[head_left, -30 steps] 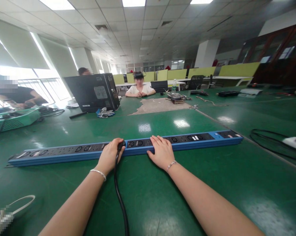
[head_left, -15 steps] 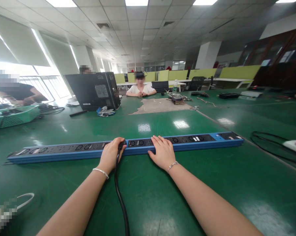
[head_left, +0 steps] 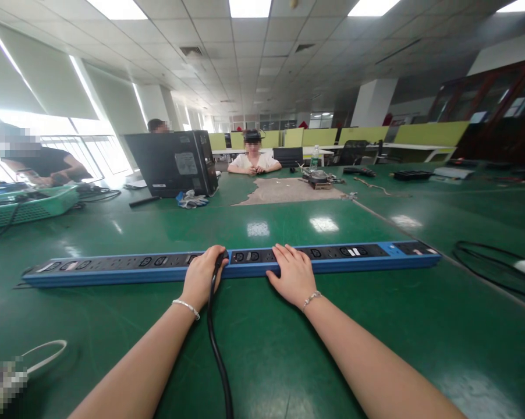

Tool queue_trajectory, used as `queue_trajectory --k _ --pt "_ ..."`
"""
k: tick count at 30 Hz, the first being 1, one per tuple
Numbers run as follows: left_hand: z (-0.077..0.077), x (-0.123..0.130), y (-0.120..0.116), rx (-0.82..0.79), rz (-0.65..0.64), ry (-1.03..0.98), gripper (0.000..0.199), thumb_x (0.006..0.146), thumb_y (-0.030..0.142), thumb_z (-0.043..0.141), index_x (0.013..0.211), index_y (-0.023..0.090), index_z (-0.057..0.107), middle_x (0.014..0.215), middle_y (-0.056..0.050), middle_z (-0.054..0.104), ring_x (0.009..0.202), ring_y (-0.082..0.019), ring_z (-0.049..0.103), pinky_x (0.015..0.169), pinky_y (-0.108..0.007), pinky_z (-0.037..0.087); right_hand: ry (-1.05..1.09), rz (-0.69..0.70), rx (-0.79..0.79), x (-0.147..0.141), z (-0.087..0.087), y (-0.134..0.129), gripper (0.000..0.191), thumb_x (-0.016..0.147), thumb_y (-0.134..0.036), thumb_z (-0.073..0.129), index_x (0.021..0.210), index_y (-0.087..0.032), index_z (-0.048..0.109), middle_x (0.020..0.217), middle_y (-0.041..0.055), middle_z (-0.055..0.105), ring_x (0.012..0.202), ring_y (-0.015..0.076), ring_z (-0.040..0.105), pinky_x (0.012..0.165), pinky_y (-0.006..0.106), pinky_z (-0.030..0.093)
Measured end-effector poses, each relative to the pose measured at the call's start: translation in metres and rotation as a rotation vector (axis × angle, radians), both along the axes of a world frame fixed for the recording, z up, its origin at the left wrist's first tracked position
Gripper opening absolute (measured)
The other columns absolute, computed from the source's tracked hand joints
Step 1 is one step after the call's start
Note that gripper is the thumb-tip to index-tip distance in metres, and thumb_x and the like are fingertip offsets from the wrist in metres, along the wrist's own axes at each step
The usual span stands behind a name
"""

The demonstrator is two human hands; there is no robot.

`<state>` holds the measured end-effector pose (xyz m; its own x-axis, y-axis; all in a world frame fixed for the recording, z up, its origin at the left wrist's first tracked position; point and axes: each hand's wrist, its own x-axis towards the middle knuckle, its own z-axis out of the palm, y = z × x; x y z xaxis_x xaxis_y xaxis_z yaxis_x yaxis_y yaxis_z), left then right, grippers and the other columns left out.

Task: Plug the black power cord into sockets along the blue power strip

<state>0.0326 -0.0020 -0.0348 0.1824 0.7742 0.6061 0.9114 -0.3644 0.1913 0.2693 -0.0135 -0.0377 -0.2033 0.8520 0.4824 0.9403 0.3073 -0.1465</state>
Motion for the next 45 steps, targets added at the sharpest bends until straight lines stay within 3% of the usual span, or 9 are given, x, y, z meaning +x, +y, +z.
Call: queue_trajectory --k 5,9,13,16,21,23,29,38,45 --pt "0.008 0.000 -0.001 0.058 0.019 -0.166 0.026 0.086 0.036 0.043 0.107 0.022 0.050 0.101 -0.005 0.064 0.087 -0.019 0.062 0.078 -0.031 0.046 0.000 0.001 -0.001 0.000 0.000 0.000 0.054 0.079 -0.042 0.047 0.129 -0.020 0.045 0.135 0.0054 0.046 0.125 0.0214 0.033 0.101 0.038 0.022" --pt "0.020 -0.024 0.001 0.169 0.217 -0.386 0.030 0.082 0.037 0.049 0.109 0.023 0.049 0.103 -0.005 0.062 0.089 -0.019 0.061 0.080 -0.032 0.047 -0.002 -0.003 -0.011 0.000 0.000 0.000 0.054 0.079 -0.042 0.048 0.129 -0.020 0.045 0.135 0.0053 0.046 0.125 0.0215 0.033 0.101 0.039 0.022" --pt "0.021 -0.067 0.003 0.087 0.424 -0.495 0.031 0.079 0.038 0.052 0.106 0.023 0.050 0.088 -0.004 0.063 0.078 -0.020 0.061 0.074 -0.036 0.049 0.002 0.007 0.002 0.001 0.000 0.000 0.054 0.079 -0.042 0.048 0.128 -0.019 0.045 0.134 0.0048 0.047 0.125 0.0213 0.034 0.101 0.038 0.022" --pt "0.019 -0.090 0.002 0.080 0.355 -0.484 0.031 0.078 0.039 0.053 0.105 0.023 0.051 0.090 -0.004 0.062 0.082 -0.020 0.061 0.079 -0.036 0.048 0.008 0.016 0.010 0.001 -0.001 0.001 0.054 0.079 -0.042 0.048 0.127 -0.018 0.046 0.134 0.0048 0.047 0.124 0.0216 0.034 0.101 0.038 0.022" --pt "0.014 -0.104 0.001 0.073 0.426 -0.502 0.031 0.077 0.039 0.053 0.104 0.023 0.052 0.094 -0.005 0.063 0.087 -0.021 0.061 0.082 -0.039 0.048 0.011 0.014 0.014 0.001 -0.002 0.002 0.053 0.080 -0.041 0.047 0.127 -0.019 0.046 0.134 0.0055 0.047 0.124 0.0222 0.034 0.100 0.039 0.022" --pt "0.012 -0.107 0.000 0.054 0.392 -0.491 0.030 0.077 0.038 0.054 0.103 0.023 0.053 0.096 -0.005 0.064 0.089 -0.021 0.061 0.083 -0.039 0.048 0.002 0.012 0.010 0.001 -0.002 0.002 0.053 0.080 -0.042 0.047 0.128 -0.019 0.045 0.134 0.0058 0.047 0.124 0.0224 0.034 0.100 0.039 0.023" --pt "0.009 -0.109 0.000 -0.040 0.218 -0.404 0.029 0.077 0.038 0.052 0.102 0.024 0.055 0.104 -0.005 0.066 0.094 -0.021 0.062 0.087 -0.035 0.047 -0.006 0.008 0.014 0.002 -0.002 0.001 0.053 0.080 -0.042 0.046 0.128 -0.019 0.045 0.134 0.0055 0.047 0.124 0.0220 0.035 0.100 0.039 0.023" --pt "0.004 -0.116 0.002 -0.128 0.181 -0.282 0.038 0.077 0.045 0.050 0.108 0.024 0.057 0.099 -0.004 0.067 0.092 -0.022 0.062 0.086 -0.036 0.047 -0.004 0.006 0.011 0.001 -0.002 0.001 0.053 0.080 -0.042 0.047 0.128 -0.019 0.045 0.134 0.0049 0.047 0.124 0.0218 0.034 0.100 0.039 0.022" --pt "0.006 -0.106 -0.008 -0.120 0.221 -0.263 0.038 0.077 0.042 0.051 0.109 0.024 0.057 0.100 -0.005 0.068 0.089 -0.022 0.063 0.083 -0.036 0.048 -0.009 0.005 0.009 0.001 -0.002 0.001 0.053 0.080 -0.041 0.047 0.128 -0.020 0.045 0.134 0.0055 0.047 0.124 0.0221 0.034 0.100 0.039 0.023"
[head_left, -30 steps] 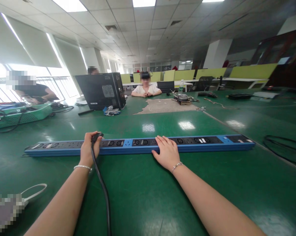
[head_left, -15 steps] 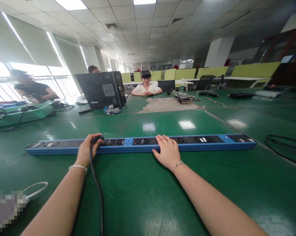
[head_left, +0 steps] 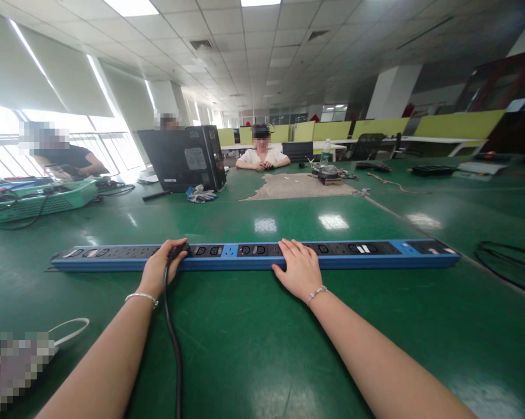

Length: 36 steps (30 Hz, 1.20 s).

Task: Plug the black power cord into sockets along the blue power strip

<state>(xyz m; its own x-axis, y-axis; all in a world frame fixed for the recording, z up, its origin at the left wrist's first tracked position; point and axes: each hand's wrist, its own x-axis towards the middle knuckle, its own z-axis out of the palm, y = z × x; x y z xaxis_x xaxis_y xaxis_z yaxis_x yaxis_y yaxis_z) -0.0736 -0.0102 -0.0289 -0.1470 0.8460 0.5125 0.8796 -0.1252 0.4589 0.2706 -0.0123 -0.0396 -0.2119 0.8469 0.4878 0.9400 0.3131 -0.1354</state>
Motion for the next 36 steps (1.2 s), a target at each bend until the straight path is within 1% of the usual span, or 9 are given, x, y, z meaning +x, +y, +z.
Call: queue_trajectory --k 5,9,11,14,19,24,30,36 --pt "-0.002 0.000 -0.004 0.035 -0.038 0.068 0.040 0.079 0.041 0.048 0.114 0.022 0.053 0.109 -0.007 0.065 0.096 -0.023 0.062 0.086 -0.036 0.047 0.001 -0.001 -0.001 0.000 0.000 0.000 0.053 0.079 -0.042 0.047 0.128 -0.020 0.045 0.134 0.0057 0.047 0.124 0.0225 0.034 0.100 0.039 0.022" --pt "0.002 -0.005 -0.002 -0.027 -0.019 0.185 0.041 0.080 0.045 0.048 0.114 0.024 0.053 0.102 -0.007 0.067 0.090 -0.025 0.064 0.079 -0.036 0.049 0.007 0.000 -0.011 -0.001 0.000 0.000 0.053 0.079 -0.041 0.047 0.128 -0.020 0.045 0.134 0.0057 0.047 0.124 0.0228 0.034 0.100 0.040 0.022" --pt "0.005 -0.004 -0.002 -0.039 -0.020 0.216 0.040 0.080 0.045 0.047 0.112 0.024 0.054 0.102 -0.008 0.067 0.089 -0.025 0.064 0.079 -0.036 0.048 0.010 0.003 -0.011 -0.001 0.000 0.000 0.053 0.079 -0.041 0.047 0.128 -0.020 0.046 0.134 0.0057 0.047 0.124 0.0229 0.034 0.100 0.040 0.022" --pt "0.006 0.001 -0.005 -0.015 -0.016 0.198 0.038 0.081 0.044 0.046 0.112 0.023 0.054 0.104 -0.007 0.067 0.092 -0.024 0.063 0.081 -0.035 0.048 0.012 0.002 -0.004 0.000 0.000 0.000 0.053 0.079 -0.040 0.047 0.128 -0.019 0.046 0.134 0.0052 0.047 0.124 0.0227 0.034 0.100 0.040 0.022" --pt "0.002 0.007 -0.008 0.028 0.015 0.159 0.037 0.082 0.043 0.046 0.113 0.023 0.054 0.109 -0.007 0.065 0.096 -0.024 0.062 0.084 -0.035 0.047 0.011 0.003 -0.001 0.000 0.000 0.000 0.053 0.079 -0.040 0.047 0.128 -0.019 0.046 0.134 0.0045 0.047 0.124 0.0220 0.034 0.101 0.039 0.022" --pt "0.001 0.005 -0.005 -0.020 0.005 0.134 0.037 0.081 0.043 0.047 0.112 0.024 0.053 0.107 -0.007 0.066 0.095 -0.024 0.063 0.084 -0.035 0.047 0.014 0.002 -0.002 -0.001 0.000 0.001 0.053 0.079 -0.040 0.047 0.128 -0.018 0.045 0.134 0.0050 0.047 0.124 0.0223 0.034 0.101 0.039 0.021" --pt "-0.003 0.002 -0.005 -0.006 0.002 0.115 0.040 0.082 0.043 0.045 0.116 0.023 0.051 0.109 -0.007 0.065 0.096 -0.023 0.062 0.085 -0.035 0.046 0.002 -0.001 -0.006 0.000 0.000 0.000 0.054 0.079 -0.040 0.047 0.128 -0.018 0.045 0.134 0.0047 0.047 0.124 0.0220 0.034 0.100 0.039 0.022" --pt "0.002 0.002 -0.004 -0.080 0.037 0.143 0.039 0.081 0.043 0.046 0.115 0.025 0.051 0.102 -0.006 0.067 0.090 -0.024 0.064 0.078 -0.033 0.048 -0.003 -0.007 -0.007 -0.001 0.000 0.000 0.053 0.079 -0.040 0.048 0.128 -0.019 0.045 0.134 0.0049 0.047 0.124 0.0220 0.034 0.100 0.039 0.022"
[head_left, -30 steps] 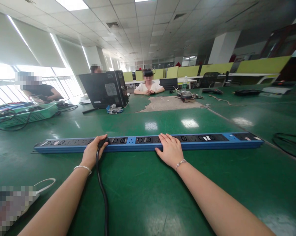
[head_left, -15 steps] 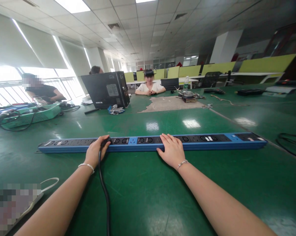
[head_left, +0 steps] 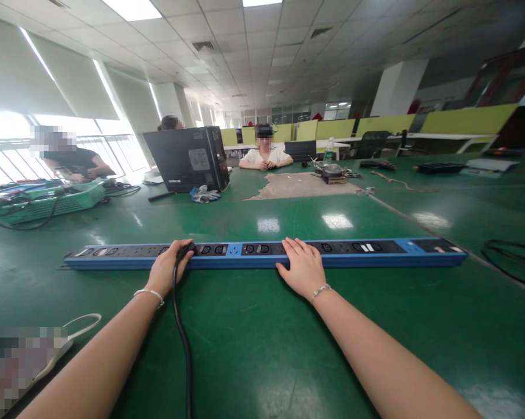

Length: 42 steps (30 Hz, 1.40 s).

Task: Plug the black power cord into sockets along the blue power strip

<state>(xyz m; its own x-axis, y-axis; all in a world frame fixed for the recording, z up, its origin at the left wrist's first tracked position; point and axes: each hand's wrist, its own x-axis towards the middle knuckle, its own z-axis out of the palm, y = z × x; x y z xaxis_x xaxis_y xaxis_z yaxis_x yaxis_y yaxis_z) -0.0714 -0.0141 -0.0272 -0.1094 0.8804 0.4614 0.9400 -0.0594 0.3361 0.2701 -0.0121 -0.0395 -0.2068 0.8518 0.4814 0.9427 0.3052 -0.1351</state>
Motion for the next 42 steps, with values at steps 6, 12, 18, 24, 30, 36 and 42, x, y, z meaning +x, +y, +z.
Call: queue_trajectory --k 6,12,18,24,30,36,42 --pt "-0.004 0.003 0.002 0.049 0.029 -0.036 0.039 0.080 0.044 0.046 0.112 0.023 0.054 0.092 -0.007 0.068 0.084 -0.023 0.065 0.078 -0.033 0.048 0.012 0.005 0.005 0.000 -0.001 0.001 0.053 0.079 -0.040 0.048 0.128 -0.019 0.046 0.134 0.0044 0.047 0.124 0.0220 0.034 0.101 0.039 0.022" --pt "-0.008 0.006 0.004 0.125 0.042 -0.075 0.040 0.078 0.048 0.047 0.107 0.022 0.056 0.090 -0.007 0.068 0.082 -0.023 0.064 0.079 -0.034 0.047 0.010 0.009 0.016 0.000 0.000 0.000 0.053 0.079 -0.040 0.048 0.127 -0.019 0.046 0.134 0.0051 0.047 0.124 0.0219 0.035 0.101 0.039 0.022" --pt "-0.007 0.002 0.004 0.085 0.031 -0.111 0.040 0.077 0.046 0.048 0.108 0.022 0.056 0.084 -0.005 0.068 0.077 -0.022 0.064 0.076 -0.033 0.048 0.001 0.006 0.007 0.000 0.001 0.000 0.053 0.079 -0.040 0.048 0.128 -0.020 0.046 0.134 0.0050 0.047 0.125 0.0217 0.034 0.101 0.039 0.022" --pt "-0.002 0.004 0.006 0.193 0.079 -0.253 0.033 0.074 0.039 0.055 0.103 0.023 0.058 0.091 -0.005 0.066 0.083 -0.021 0.062 0.078 -0.034 0.047 0.000 0.003 0.005 0.000 0.001 0.000 0.053 0.079 -0.041 0.048 0.128 -0.020 0.046 0.134 0.0042 0.047 0.124 0.0213 0.034 0.101 0.038 0.022" --pt "0.017 0.029 0.000 0.362 0.102 -0.456 0.040 0.073 0.042 0.057 0.107 0.021 0.056 0.089 -0.004 0.065 0.079 -0.018 0.061 0.075 -0.031 0.048 0.005 0.005 0.006 0.000 0.001 -0.001 0.053 0.079 -0.041 0.047 0.128 -0.019 0.046 0.134 0.0038 0.047 0.125 0.0212 0.034 0.101 0.038 0.022" --pt "0.019 0.086 -0.007 0.071 -0.191 -0.409 0.038 0.076 0.044 0.056 0.108 0.025 0.057 0.090 -0.001 0.068 0.085 -0.019 0.063 0.078 -0.031 0.047 0.015 0.004 -0.003 -0.001 0.002 -0.001 0.053 0.079 -0.040 0.047 0.128 -0.019 0.046 0.135 0.0048 0.047 0.125 0.0219 0.034 0.101 0.038 0.022" --pt "0.013 0.107 0.000 0.058 -0.191 -0.331 0.033 0.081 0.036 0.051 0.111 0.024 0.054 0.095 -0.003 0.068 0.087 -0.019 0.064 0.079 -0.033 0.048 0.030 0.010 0.004 -0.001 0.002 -0.002 0.053 0.079 -0.040 0.048 0.127 -0.019 0.046 0.134 0.0053 0.047 0.124 0.0220 0.034 0.100 0.039 0.022"
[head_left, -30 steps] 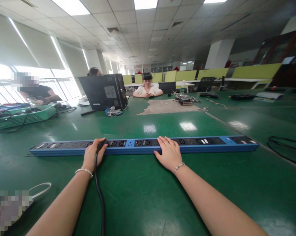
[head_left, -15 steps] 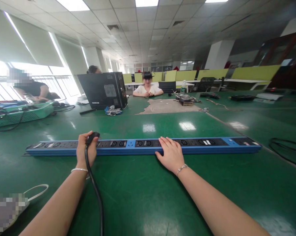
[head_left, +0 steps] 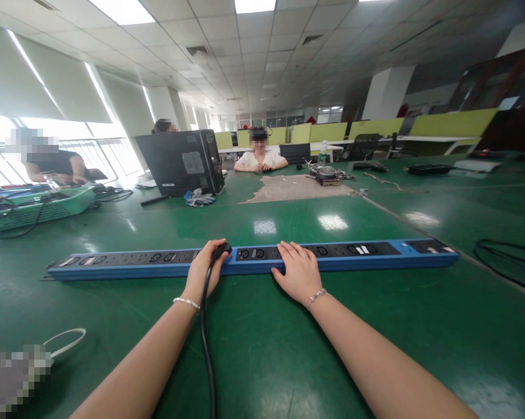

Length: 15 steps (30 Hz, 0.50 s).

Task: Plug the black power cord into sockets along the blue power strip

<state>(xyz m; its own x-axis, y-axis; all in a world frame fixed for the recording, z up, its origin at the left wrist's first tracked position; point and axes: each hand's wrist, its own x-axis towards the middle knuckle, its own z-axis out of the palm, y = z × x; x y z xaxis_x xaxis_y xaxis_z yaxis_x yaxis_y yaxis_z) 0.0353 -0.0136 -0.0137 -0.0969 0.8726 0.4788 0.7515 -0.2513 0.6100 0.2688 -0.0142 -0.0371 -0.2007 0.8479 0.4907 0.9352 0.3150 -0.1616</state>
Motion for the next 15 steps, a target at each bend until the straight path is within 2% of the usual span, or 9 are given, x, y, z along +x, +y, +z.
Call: queue_trajectory --k 5,10,15 --pt "-0.0104 -0.0009 0.0050 0.016 0.037 0.047 0.033 0.083 0.035 0.048 0.114 0.024 0.052 0.095 -0.005 0.068 0.087 -0.020 0.064 0.080 -0.034 0.048 0.006 -0.004 -0.011 -0.0003 -0.0001 0.0000 0.053 0.079 -0.039 0.047 0.128 -0.020 0.046 0.135 0.0056 0.046 0.125 0.0227 0.034 0.100 0.039 0.023" --pt "-0.0080 0.0031 0.0017 0.036 0.078 0.097 0.034 0.083 0.037 0.048 0.114 0.024 0.053 0.094 -0.005 0.068 0.086 -0.020 0.064 0.078 -0.033 0.048 0.012 -0.003 -0.003 -0.0006 -0.0005 0.0003 0.054 0.078 -0.040 0.048 0.128 -0.019 0.046 0.135 0.0051 0.046 0.124 0.0223 0.034 0.100 0.039 0.022" --pt "-0.0074 0.0065 0.0000 0.061 0.041 0.102 0.034 0.084 0.035 0.045 0.114 0.023 0.054 0.095 -0.006 0.067 0.085 -0.020 0.063 0.079 -0.032 0.047 0.014 -0.002 0.004 -0.0008 -0.0006 -0.0001 0.054 0.078 -0.040 0.048 0.127 -0.018 0.046 0.134 0.0048 0.047 0.124 0.0220 0.034 0.101 0.039 0.022"
